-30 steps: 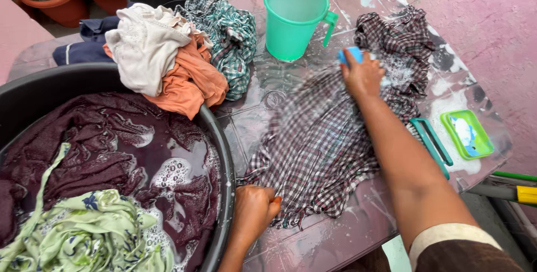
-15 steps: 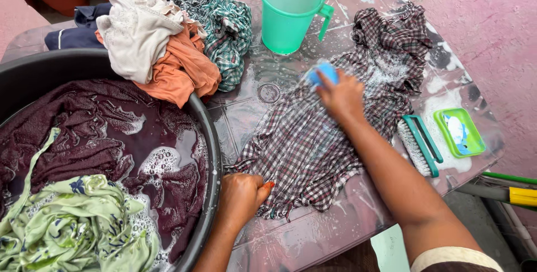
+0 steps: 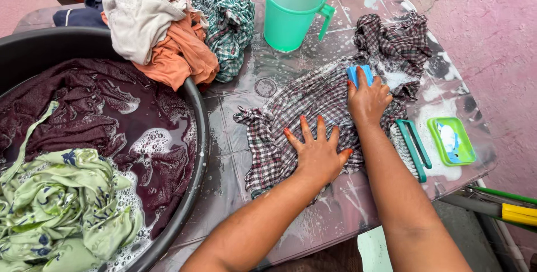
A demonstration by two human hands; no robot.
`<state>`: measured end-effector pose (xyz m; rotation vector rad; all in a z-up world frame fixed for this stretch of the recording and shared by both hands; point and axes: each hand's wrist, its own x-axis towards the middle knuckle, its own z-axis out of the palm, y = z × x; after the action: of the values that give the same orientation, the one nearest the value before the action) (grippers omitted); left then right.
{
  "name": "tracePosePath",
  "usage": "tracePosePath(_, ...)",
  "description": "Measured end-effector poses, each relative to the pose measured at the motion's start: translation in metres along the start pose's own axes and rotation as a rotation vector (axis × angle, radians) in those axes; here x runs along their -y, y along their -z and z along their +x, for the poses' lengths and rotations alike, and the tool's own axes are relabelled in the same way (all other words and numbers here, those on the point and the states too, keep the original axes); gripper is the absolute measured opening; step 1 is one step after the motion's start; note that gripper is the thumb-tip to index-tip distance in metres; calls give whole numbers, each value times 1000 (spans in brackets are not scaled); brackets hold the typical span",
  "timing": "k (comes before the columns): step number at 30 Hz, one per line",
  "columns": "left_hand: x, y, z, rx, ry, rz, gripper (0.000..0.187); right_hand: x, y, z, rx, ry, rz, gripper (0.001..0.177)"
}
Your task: The person washes a checkered shirt by hand, scrubbing it with a brush and soap on a tabletop.
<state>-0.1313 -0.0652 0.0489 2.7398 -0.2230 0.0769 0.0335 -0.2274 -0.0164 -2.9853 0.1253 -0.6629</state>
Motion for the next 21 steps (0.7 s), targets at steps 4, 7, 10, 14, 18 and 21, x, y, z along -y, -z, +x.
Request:
tracePosePath(4, 15, -18, 30, 105, 33, -19, 71, -8, 3, -1, -47, 44, -53, 52)
tracePosePath(7, 62, -22, 68, 17, 42, 32, 61, -23, 2, 8, 41, -34, 173, 57)
tracePosePath(10, 129, -9, 102, -65, -82, 116, 53, -34, 4, 12, 191, -419, 1033, 66)
tracePosePath(14, 194, 16, 116, -60, -231, 70, 57, -15, 16, -9, 245, -21, 574, 87)
tracePosePath(18, 172, 11, 89, -141, -205, 48, 72, 46, 43, -14, 378, -84, 277, 83)
tracePosePath(21, 147, 17, 33, 33, -256, 82, 85, 62, 54, -2, 489, -142, 157, 85)
